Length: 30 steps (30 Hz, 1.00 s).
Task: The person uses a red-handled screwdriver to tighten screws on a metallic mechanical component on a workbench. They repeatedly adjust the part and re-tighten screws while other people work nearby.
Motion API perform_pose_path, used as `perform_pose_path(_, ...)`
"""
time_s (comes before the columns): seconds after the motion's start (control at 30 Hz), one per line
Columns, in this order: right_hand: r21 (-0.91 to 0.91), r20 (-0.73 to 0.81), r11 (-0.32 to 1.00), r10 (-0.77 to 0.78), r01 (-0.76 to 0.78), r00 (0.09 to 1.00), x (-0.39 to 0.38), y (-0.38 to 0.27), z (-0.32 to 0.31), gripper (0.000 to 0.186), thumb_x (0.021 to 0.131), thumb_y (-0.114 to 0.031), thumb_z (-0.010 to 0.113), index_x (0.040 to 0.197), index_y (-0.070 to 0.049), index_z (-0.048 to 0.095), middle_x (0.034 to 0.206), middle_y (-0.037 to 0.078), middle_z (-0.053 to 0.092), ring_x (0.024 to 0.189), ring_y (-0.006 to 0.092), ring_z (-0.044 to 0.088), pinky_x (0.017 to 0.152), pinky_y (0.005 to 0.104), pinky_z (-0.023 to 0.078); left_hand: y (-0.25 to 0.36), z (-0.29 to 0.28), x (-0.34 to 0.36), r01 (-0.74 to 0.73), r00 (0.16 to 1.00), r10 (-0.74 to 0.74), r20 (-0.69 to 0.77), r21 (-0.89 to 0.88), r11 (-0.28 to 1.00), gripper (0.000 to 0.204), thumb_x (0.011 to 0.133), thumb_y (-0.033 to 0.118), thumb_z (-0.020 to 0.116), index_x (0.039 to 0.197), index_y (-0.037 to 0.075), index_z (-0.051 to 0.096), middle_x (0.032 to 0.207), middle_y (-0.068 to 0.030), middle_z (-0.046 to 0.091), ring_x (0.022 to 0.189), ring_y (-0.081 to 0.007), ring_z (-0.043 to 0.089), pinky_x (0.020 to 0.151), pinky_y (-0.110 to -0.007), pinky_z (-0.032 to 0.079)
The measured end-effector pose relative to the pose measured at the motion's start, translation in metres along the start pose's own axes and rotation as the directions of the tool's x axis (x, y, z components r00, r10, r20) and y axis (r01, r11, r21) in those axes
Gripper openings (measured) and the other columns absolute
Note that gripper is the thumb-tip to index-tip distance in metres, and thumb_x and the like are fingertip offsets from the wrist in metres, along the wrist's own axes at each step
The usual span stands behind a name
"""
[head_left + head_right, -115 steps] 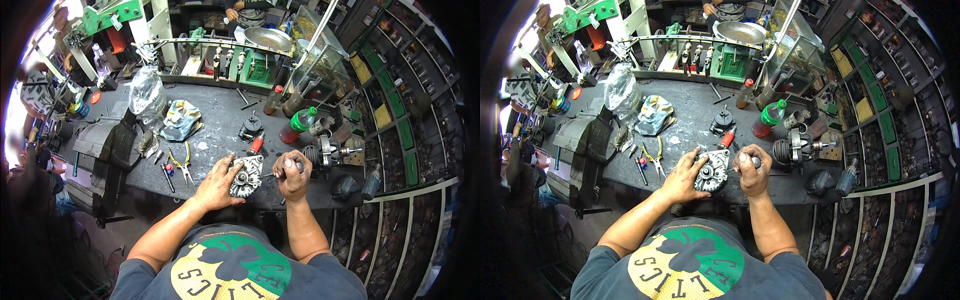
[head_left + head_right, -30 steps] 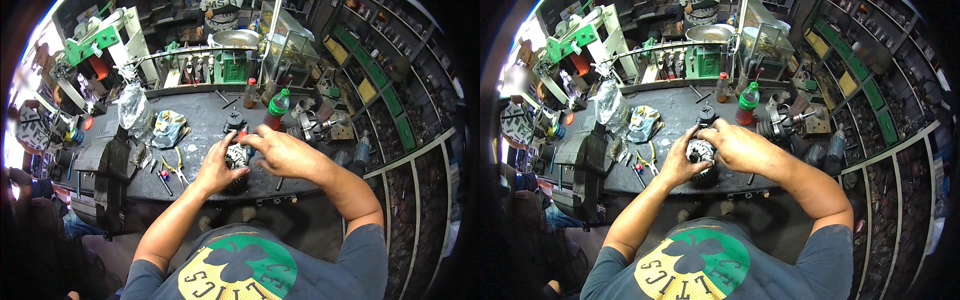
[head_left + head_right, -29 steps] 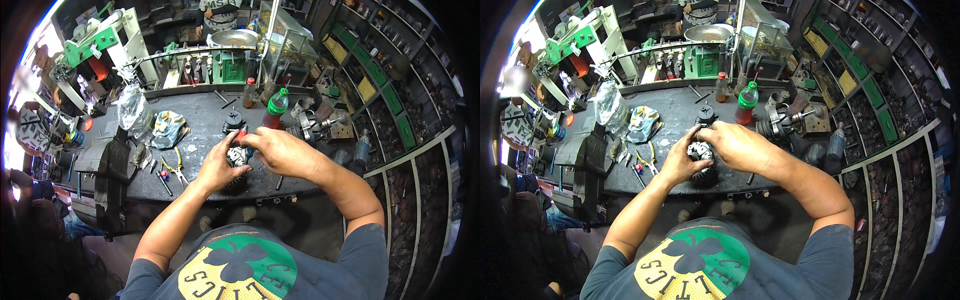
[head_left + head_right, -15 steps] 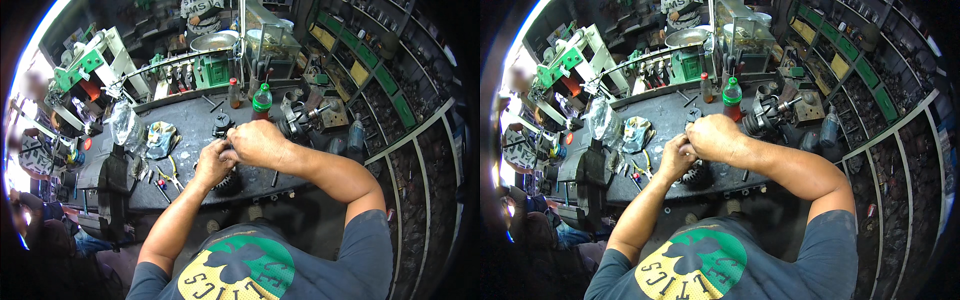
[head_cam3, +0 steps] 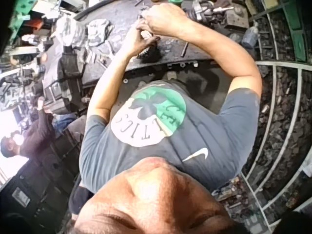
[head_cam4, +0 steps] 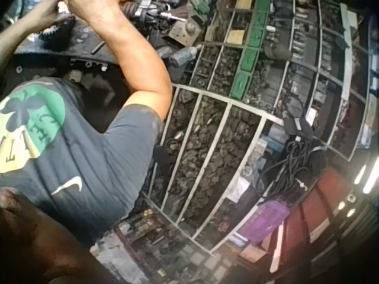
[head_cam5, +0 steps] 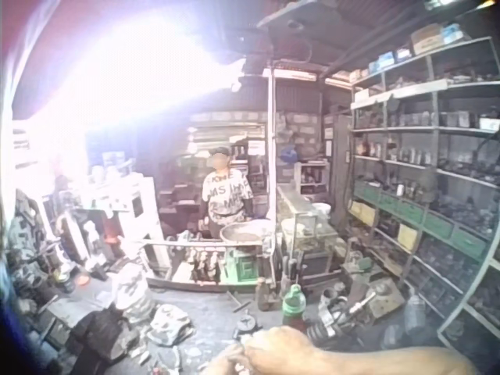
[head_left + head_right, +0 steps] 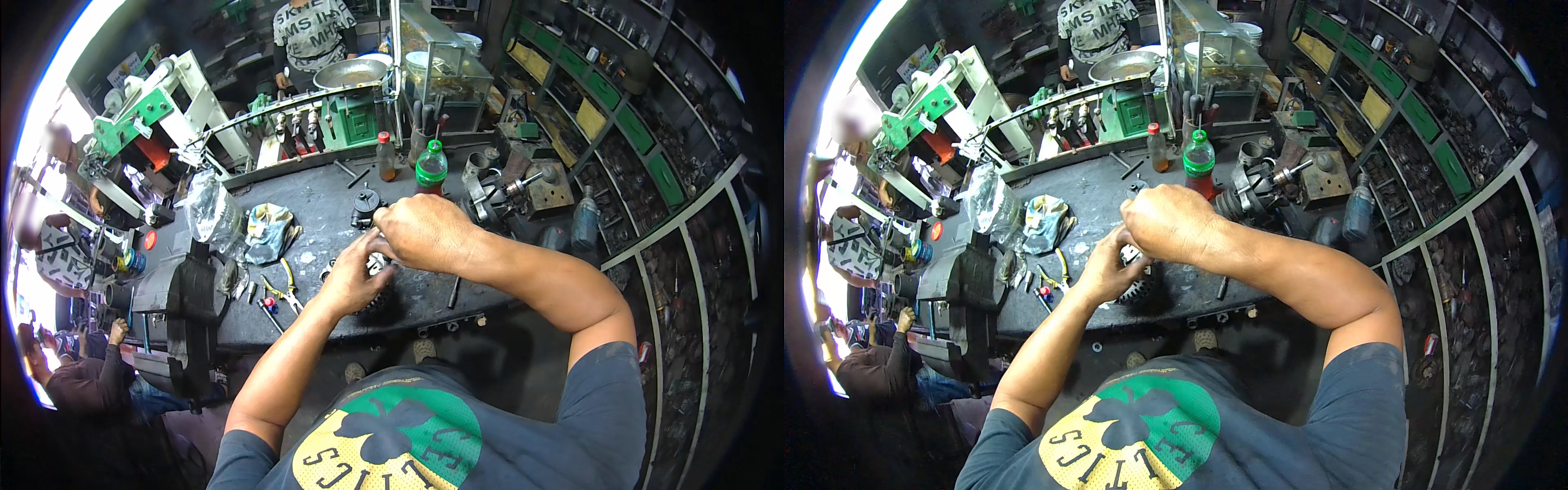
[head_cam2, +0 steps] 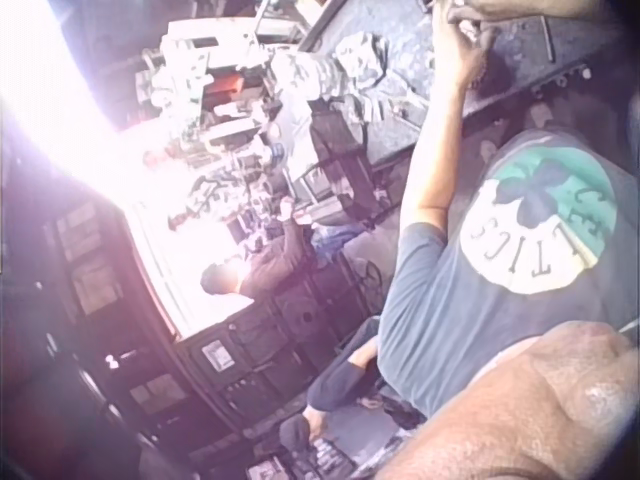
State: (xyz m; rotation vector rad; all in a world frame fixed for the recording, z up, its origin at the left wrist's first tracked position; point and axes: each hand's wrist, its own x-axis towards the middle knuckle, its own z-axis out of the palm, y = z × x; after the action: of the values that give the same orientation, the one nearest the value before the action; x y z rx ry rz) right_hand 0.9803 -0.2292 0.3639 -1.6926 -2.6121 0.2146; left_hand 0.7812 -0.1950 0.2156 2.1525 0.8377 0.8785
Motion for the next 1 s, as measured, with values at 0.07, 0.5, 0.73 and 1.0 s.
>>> perform_pose_path(0.07,0.004,0.003,1.0,0.001,-0.001,1.0,-0.002,-0.005,0.007,0.045,0.101,-0.039,0.082,0.118,0.002,0.073,0.103,0.022,0.079,0.099,0.0409,0.081,0.082,0.0524,0.067,0.016,-0.005,0.008,0.025,1.0,-0.025,-0.001,0.035,0.999,0.052,0.091,0.004,0.084,0.14,-0.001,0.068,0.131,-0.0285,0.078,0.121,-0.0455,0.078,0.103,-0.048,0.062)
perform_pose_path(0.5,0.009,-0.245,0.971,-0.228,0.237,0.942,-0.017,0.0,0.022,0.052,0.098,-0.043,0.085,0.124,-0.001,0.069,0.102,0.019,0.074,0.093,0.0399,0.079,0.081,0.0487,0.066,-0.002,-0.012,0.002,0.134,0.979,-0.124,0.162,-0.054,0.99,0.054,0.098,0.017,0.085,0.145,-0.001,0.065,0.136,-0.0272,0.075,0.123,-0.0458,0.073,0.104,-0.05,0.06)
perform_pose_path(0.73,-0.035,-0.16,0.999,-0.034,0.028,0.986,-0.009,-0.009,0.031,0.045,0.102,-0.04,0.082,0.122,-0.001,0.07,0.098,0.017,0.075,0.088,0.0436,0.077,0.075,0.0521,0.064,0.004,-0.008,0.001,-0.017,1.0,0.018,-0.019,0.053,0.998,0.052,0.099,0.017,0.084,0.144,-0.002,0.065,0.124,-0.0272,0.079,0.105,-0.0433,0.079,0.098,-0.049,0.063)
perform_pose_path(1.0,-0.096,-0.097,0.995,-0.003,-0.007,0.995,0.002,-0.006,0.023,0.051,0.097,-0.048,0.085,0.12,-0.004,0.074,0.094,0.015,0.077,0.087,0.0395,0.08,0.075,0.0512,0.065,0.005,-0.007,0.006,-0.161,0.984,0.171,-0.055,0.154,0.975,0.045,0.1,0.011,0.079,0.142,-0.001,0.067,0.129,-0.0266,0.08,0.12,-0.0456,0.077,0.104,-0.049,0.061)
